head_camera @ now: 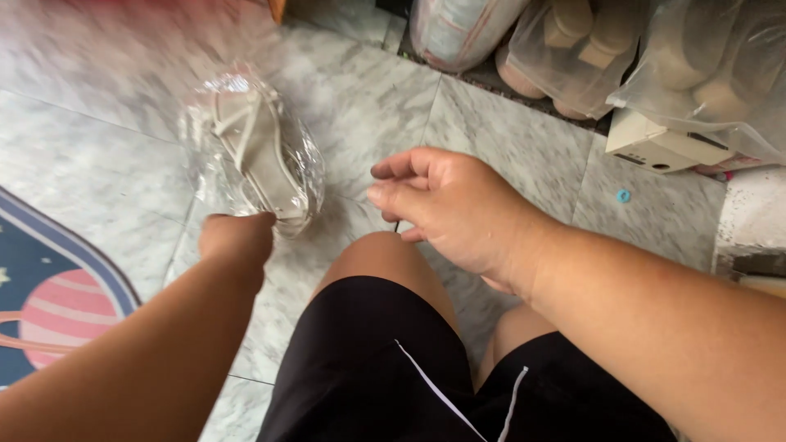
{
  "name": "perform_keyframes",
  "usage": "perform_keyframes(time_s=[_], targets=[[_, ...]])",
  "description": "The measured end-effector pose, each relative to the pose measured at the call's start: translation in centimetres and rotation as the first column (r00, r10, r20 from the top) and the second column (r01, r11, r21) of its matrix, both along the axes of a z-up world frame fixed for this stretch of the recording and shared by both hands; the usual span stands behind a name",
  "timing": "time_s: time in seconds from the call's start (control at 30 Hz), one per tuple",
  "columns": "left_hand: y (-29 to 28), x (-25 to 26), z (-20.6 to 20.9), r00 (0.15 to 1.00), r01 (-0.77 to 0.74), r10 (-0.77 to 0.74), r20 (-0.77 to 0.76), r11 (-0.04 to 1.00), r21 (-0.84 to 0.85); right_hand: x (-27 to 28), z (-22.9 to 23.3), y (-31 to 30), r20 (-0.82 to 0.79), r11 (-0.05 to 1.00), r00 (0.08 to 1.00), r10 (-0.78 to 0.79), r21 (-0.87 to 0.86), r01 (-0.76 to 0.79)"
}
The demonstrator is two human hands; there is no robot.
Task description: Organize and sort various shoes and sandals into a wooden rack.
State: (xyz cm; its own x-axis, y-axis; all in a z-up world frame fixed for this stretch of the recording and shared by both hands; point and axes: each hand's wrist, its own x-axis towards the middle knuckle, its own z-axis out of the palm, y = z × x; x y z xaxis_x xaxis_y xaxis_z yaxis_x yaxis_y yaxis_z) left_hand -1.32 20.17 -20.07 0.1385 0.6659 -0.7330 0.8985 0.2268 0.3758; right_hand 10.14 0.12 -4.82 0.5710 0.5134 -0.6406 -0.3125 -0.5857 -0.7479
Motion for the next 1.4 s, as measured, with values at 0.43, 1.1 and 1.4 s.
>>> perform_keyframes(time_s=[0.43,1.1,1.4], targets=[[2.1,2.7,-7.0,0.945,-0.220,0.165,-0.281,0.959,-0.177,1.7,-3.7,-1.1,-0.080,0.996,0.996,0.032,-0.085,-0.038],[-0.3,7.2,2.9,0.734,-0.327,0.606,0.307,0.710,-0.623,-0.1,1.4,-0.4,-0.127,0.963,0.961,-0.244,-0.144,0.226],[-11.3,5.3,15.0,0.821,0.028,0.216,0.528,0.909,-0.416,-2.7,4.6,-3.3,-0.475,0.824,0.685,-0.552,-0.186,0.535]])
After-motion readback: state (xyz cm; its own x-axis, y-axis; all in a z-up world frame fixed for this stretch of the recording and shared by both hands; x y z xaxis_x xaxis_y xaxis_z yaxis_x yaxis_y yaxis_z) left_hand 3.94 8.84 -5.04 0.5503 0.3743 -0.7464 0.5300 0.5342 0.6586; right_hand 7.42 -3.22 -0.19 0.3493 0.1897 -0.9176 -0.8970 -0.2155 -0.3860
